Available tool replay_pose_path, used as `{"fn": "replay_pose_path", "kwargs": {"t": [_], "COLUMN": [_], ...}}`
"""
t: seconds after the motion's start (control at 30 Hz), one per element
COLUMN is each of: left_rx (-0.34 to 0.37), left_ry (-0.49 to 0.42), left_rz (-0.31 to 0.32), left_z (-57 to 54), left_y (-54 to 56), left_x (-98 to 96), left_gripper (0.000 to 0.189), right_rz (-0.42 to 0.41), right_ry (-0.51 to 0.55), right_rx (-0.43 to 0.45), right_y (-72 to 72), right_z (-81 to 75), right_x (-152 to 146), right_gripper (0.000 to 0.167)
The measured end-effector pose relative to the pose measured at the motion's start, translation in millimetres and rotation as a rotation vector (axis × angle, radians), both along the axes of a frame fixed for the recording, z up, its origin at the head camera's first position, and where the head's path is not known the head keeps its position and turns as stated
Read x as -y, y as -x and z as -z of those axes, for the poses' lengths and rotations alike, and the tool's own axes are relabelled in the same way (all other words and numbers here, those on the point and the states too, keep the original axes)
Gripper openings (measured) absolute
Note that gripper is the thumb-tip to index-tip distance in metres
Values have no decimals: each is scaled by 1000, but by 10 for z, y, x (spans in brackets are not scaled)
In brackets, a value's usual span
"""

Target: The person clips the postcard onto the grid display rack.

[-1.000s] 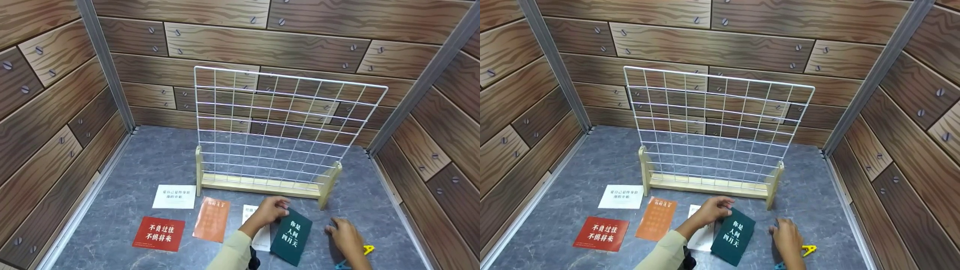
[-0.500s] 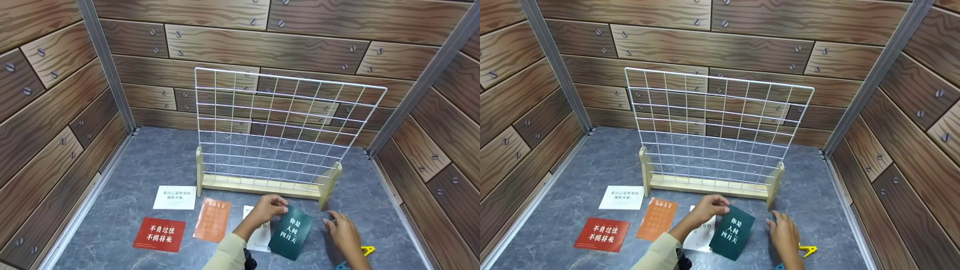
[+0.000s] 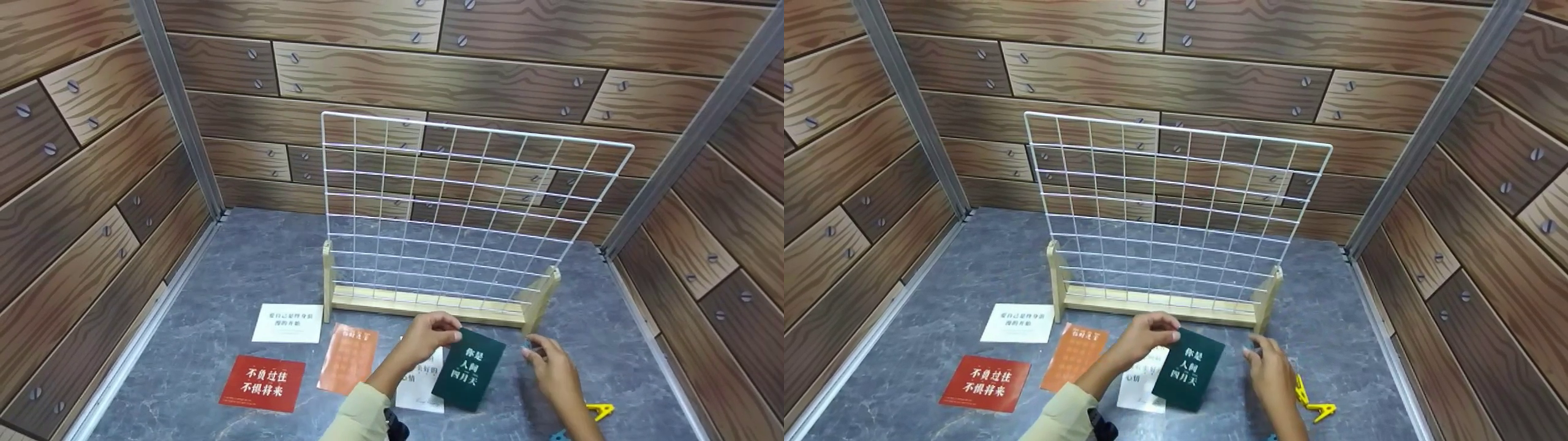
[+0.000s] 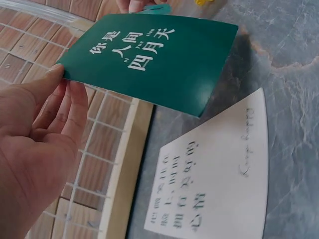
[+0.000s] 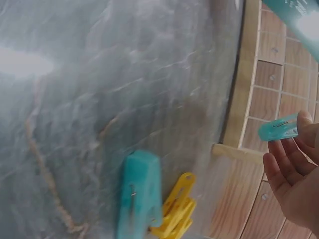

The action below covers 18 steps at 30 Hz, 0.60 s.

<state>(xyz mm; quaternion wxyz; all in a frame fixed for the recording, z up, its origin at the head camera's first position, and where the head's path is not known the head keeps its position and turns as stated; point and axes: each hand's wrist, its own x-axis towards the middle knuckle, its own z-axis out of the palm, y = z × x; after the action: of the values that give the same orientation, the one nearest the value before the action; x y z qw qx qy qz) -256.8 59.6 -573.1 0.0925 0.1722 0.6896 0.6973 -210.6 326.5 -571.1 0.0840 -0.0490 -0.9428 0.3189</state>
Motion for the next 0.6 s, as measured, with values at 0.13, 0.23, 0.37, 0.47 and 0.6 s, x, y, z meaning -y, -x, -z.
{"fn": "replay_pose_path", "kwargs": {"t": [0.13, 0.23, 0.37, 0.47, 0.6], "left_rx": [-26, -35, -11, 0, -25], "left_ry": [23, 16, -10, -6, 20], "left_rz": [-15, -26, -49, -63, -89], "left_z": [-63, -110, -163, -199, -261], "left_y": [-16, -26, -27, -22, -20], "left_x": [92, 153, 227, 287, 383], "left_gripper": [11, 11, 11, 12, 11], "right_rz": [-11, -23, -50, -72, -94], "right_ry": [51, 72, 106, 132, 148], "right_rx": [-32, -62, -97, -141, -217], "right_y": [-4, -2, 13, 17, 22], "right_z": [-78, -128, -187, -223, -269], "right_x": [86, 149, 250, 324, 418], "right_gripper": [34, 35, 37, 34, 30]}}
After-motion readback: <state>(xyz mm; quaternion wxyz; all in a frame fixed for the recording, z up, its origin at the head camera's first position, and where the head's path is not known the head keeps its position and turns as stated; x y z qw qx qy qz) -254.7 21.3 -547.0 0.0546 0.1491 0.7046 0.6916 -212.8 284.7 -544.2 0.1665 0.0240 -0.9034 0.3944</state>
